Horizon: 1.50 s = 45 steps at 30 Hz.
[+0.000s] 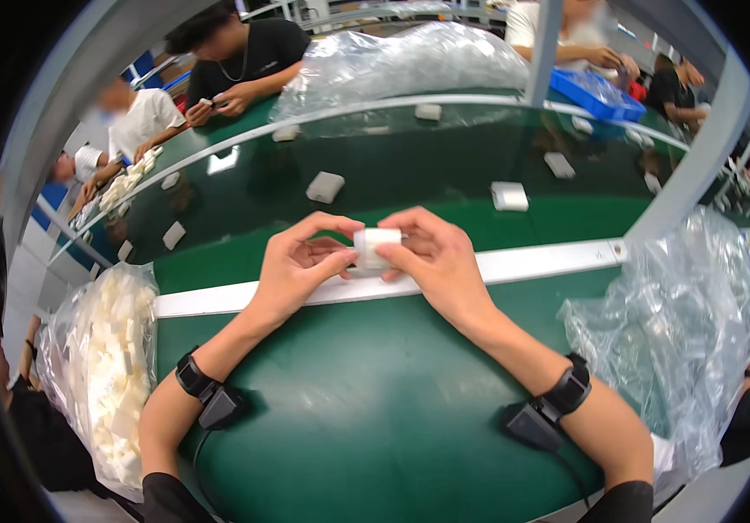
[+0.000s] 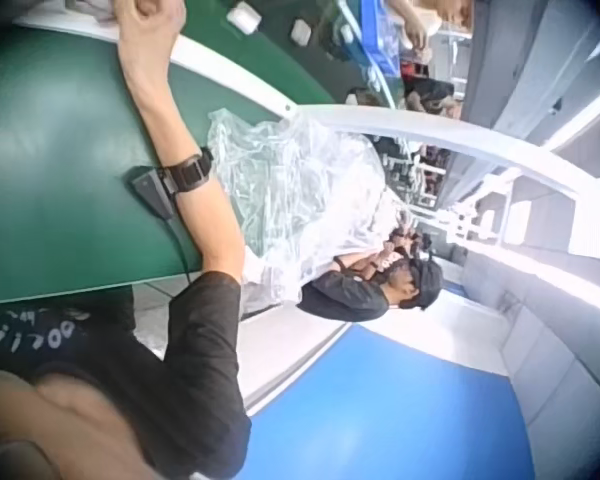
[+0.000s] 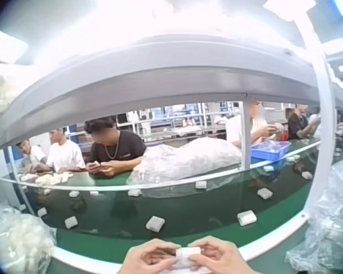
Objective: Assembling small white plastic components and placing them into clear plastic containers on a factory conveyor belt.
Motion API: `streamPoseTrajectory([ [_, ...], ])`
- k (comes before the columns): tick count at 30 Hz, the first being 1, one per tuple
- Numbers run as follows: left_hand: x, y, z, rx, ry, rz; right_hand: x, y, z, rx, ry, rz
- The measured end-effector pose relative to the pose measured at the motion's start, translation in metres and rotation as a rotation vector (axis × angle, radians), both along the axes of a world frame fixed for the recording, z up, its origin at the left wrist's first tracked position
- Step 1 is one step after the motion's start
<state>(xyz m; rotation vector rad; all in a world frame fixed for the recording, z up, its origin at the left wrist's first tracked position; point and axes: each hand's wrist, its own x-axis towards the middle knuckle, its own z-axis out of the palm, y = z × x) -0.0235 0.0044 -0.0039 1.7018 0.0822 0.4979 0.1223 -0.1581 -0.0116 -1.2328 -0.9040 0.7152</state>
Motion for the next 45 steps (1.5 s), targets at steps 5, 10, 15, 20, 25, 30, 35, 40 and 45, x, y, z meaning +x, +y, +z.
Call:
streamPoseTrajectory([
  [5,-0.006,0.004,0.003,-0.091,0.063,0.023,-0.009,0.007,0.001,0.074,-0.074,-0.001],
  [10,-0.006,0.005,0.0,-0.081,0.042,0.022,-0.007,0.007,0.002,0.023,-0.091,-0.023],
  [15,-0.006,0.007,0.002,-0.067,0.144,0.018,-0.012,0.006,0.002,0.02,-0.145,-0.01],
  [20,-0.005,0.009,-0.005,-0.173,0.012,-0.001,-0.012,0.006,0.0,0.031,-0.189,0.005],
  [25,-0.005,0.011,-0.003,-0.192,0.069,-0.014,-0.012,0.006,0.0,0.028,-0.171,-0.015],
  [30,-0.006,0.012,0.006,-0.212,0.14,-0.027,-0.011,0.005,-0.001,0.033,-0.167,-0.006],
  [35,-0.009,0.017,0.002,-0.169,0.142,-0.053,-0.014,0.006,-0.003,0.013,-0.135,0.041],
  [40,-0.008,0.014,0.009,-0.153,0.173,-0.056,-0.01,0.005,-0.006,-0.018,-0.111,0.04],
  [45,-0.009,0.02,0.01,-0.201,0.198,-0.076,-0.016,0.006,-0.002,0.008,-0.192,0.048],
])
